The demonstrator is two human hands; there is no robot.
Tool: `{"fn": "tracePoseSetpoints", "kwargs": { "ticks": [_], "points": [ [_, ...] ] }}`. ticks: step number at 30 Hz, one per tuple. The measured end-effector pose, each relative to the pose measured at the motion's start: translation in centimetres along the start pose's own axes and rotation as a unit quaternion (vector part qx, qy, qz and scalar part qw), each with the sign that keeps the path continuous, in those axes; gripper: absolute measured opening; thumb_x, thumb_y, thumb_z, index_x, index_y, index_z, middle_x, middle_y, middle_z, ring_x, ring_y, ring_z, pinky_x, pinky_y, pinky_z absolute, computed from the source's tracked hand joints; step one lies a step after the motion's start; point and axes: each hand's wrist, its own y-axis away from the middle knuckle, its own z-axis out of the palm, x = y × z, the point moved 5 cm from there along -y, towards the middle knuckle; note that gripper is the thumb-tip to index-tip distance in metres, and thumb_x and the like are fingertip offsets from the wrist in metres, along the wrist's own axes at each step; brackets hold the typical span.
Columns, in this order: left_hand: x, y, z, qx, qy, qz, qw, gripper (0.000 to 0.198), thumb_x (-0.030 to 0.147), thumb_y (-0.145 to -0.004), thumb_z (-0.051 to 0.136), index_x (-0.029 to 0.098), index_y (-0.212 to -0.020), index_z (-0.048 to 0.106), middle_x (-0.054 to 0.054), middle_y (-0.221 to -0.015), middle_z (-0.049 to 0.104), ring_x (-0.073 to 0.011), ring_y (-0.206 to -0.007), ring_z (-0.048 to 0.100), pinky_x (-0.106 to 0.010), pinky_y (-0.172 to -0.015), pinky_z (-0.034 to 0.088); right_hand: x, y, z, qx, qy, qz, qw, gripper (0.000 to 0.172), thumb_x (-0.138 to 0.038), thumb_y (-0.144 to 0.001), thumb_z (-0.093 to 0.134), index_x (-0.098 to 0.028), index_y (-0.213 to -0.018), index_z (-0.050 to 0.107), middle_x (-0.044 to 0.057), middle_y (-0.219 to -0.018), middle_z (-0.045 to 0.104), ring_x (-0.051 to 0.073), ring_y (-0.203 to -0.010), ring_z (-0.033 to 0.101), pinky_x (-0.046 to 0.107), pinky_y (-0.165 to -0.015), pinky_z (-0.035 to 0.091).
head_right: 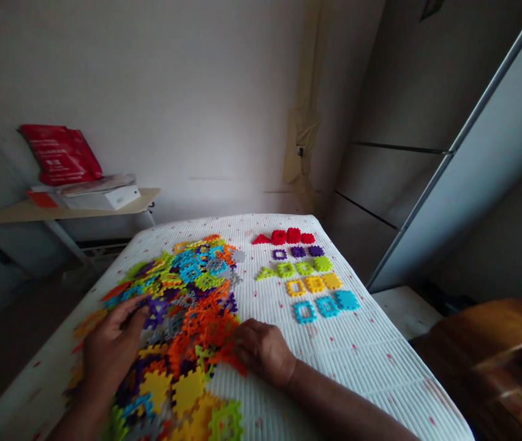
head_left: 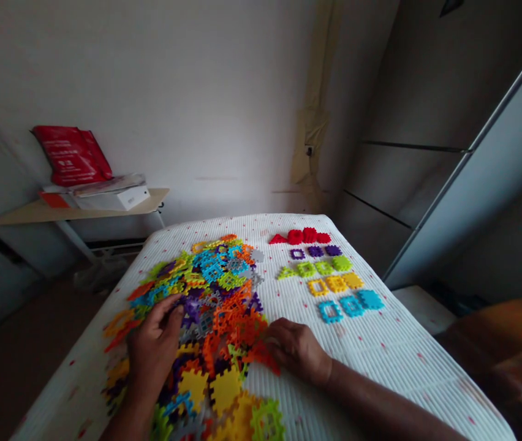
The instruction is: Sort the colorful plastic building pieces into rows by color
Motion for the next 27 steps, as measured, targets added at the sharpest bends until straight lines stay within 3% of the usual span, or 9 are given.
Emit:
{"fn": "tracePoseSetpoints", "kwargs": {
  "ticks": [4, 8, 18, 24, 27],
  "points": [
    [1.5, 1.2, 1.9, -0.075, 0.052, -0.014, 0.996, 0.038, 0.045, -0.075, 0.052, 0.022, -0.103, 0.064, -0.003, -0.102, 0.07, -0.0216, -0.097, 0.062, -0.033, -0.089, 0.048, 0.3, -0.3, -0.6, 0.037, -0.039, 0.021, 0.998, 0.019, -0.024, -0.091, 0.043, -0.018, -0.099, 0.06, 0.008, -0.091, 0.066, 0.016, -0.081, 0.064, 0.025, -0.07, 0.05],
    [1.7, 2.0, 3.1, -0.109, 0.087, -0.028, 0.99, 0.041, 0.042, -0.076, 0.052, 0.019, -0.109, 0.062, -0.006, -0.1, 0.069, -0.0203, -0.087, 0.064, -0.032, -0.078, 0.052, 0.9, -0.1, -0.3, 0.029, -0.045, 0.039, 0.998, 0.019, -0.025, -0.091, 0.044, -0.019, -0.098, 0.061, 0.008, -0.092, 0.065, 0.016, -0.081, 0.064, 0.026, -0.07, 0.05],
    [0.7, 2.0, 3.5, -0.092, 0.101, -0.001, 0.991, 0.045, 0.033, -0.076, 0.055, 0.019, -0.118, 0.056, -0.004, -0.087, 0.065, -0.0151, -0.076, 0.06, -0.028, -0.074, 0.049, 2.0, 0.3, 0.4, 0.022, -0.033, 0.034, 0.999, 0.023, -0.026, -0.092, 0.042, -0.017, -0.098, 0.062, 0.009, -0.09, 0.066, 0.016, -0.08, 0.064, 0.026, -0.069, 0.051],
    [1.3, 2.4, 3.5, -0.102, 0.141, -0.029, 0.984, 0.033, 0.037, -0.071, 0.057, 0.018, -0.098, 0.059, -0.003, -0.081, 0.064, -0.0159, -0.073, 0.06, -0.028, -0.068, 0.05, 2.0, -0.2, 0.1, 0.032, -0.051, 0.056, 0.997, 0.022, -0.027, -0.092, 0.042, -0.017, -0.096, 0.062, 0.008, -0.088, 0.066, 0.015, -0.077, 0.063, 0.026, -0.067, 0.049],
    [2.6, 3.1, 3.5, -0.123, 0.15, 0.002, 0.981, 0.018, 0.034, -0.07, 0.058, 0.02, -0.081, 0.057, -0.003, -0.079, 0.063, -0.0167, -0.075, 0.06, -0.029, -0.072, 0.05, 1.9, -0.9, -0.4, 0.047, -0.109, 0.091, 0.989, 0.023, -0.032, -0.091, 0.045, -0.017, -0.093, 0.063, 0.007, -0.085, 0.065, 0.015, -0.073, 0.061, 0.026, -0.065, 0.048]
  ]
}}
